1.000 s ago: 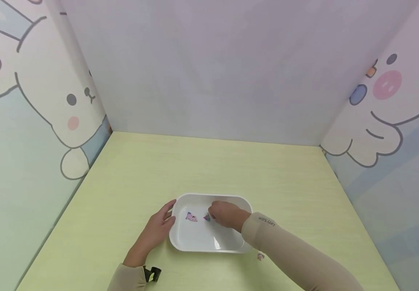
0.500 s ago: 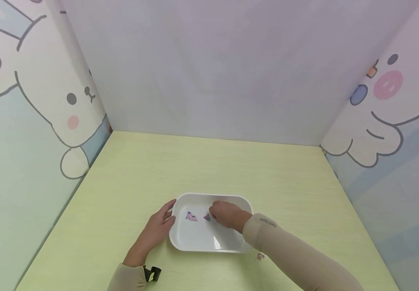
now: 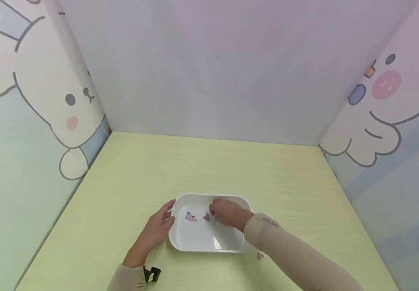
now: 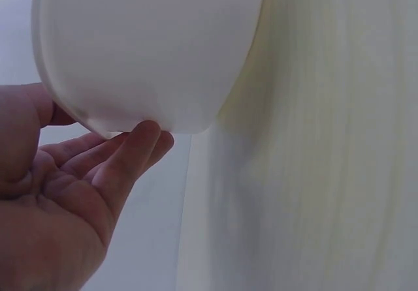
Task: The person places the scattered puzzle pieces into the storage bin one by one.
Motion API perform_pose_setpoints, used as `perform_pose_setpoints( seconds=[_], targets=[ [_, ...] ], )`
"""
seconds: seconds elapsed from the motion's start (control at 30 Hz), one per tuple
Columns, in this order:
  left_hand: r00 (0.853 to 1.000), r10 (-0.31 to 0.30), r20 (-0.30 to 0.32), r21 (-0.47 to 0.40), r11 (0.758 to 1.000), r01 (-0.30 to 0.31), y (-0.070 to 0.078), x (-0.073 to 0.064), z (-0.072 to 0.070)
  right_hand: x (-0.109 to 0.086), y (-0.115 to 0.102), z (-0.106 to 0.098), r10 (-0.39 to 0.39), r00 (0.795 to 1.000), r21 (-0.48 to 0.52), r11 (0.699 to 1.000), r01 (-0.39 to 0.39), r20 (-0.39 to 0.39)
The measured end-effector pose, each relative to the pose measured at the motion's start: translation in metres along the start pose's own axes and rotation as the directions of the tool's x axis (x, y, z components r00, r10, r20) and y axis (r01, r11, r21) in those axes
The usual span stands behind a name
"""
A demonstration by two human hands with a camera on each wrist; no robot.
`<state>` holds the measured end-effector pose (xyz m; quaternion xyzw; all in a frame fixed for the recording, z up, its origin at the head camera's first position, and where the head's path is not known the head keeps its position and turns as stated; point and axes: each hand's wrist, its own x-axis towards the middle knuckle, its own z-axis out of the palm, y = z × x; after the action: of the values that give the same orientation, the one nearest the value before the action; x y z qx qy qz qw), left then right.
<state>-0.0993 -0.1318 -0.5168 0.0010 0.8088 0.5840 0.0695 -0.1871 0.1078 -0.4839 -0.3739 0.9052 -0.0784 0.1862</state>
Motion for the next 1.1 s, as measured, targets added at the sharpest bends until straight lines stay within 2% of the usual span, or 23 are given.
perform_pose_setpoints(
  seconds=[0.23, 0.4, 0.73, 1.1],
  targets=[
    [1.000, -0.003, -0.007, 0.013, 1.000, 0.004, 0.000, 0.000, 0.000, -0.002, -0.002, -0.006, 0.001, 1.000, 0.014, 1.000, -0.001, -0.008],
    [1.000, -0.005, -0.007, 0.015, 1.000, 0.006, -0.002, 0.000, 0.000, -0.004, -0.004, -0.015, -0.004, 0.999, 0.065, 0.998, 0.006, -0.035],
    [1.000, -0.001, -0.005, 0.015, 1.000, 0.001, -0.002, 0.000, 0.001, -0.011, -0.002, -0.035, -0.028, 0.991, 0.135, 0.990, 0.046, -0.131],
    [1.000, -0.013, 0.002, 0.012, 1.000, 0.013, -0.001, 0.001, 0.000, -0.026, 0.006, -0.052, 0.004, 0.973, 0.168, 0.985, 0.036, -0.232]
  ],
)
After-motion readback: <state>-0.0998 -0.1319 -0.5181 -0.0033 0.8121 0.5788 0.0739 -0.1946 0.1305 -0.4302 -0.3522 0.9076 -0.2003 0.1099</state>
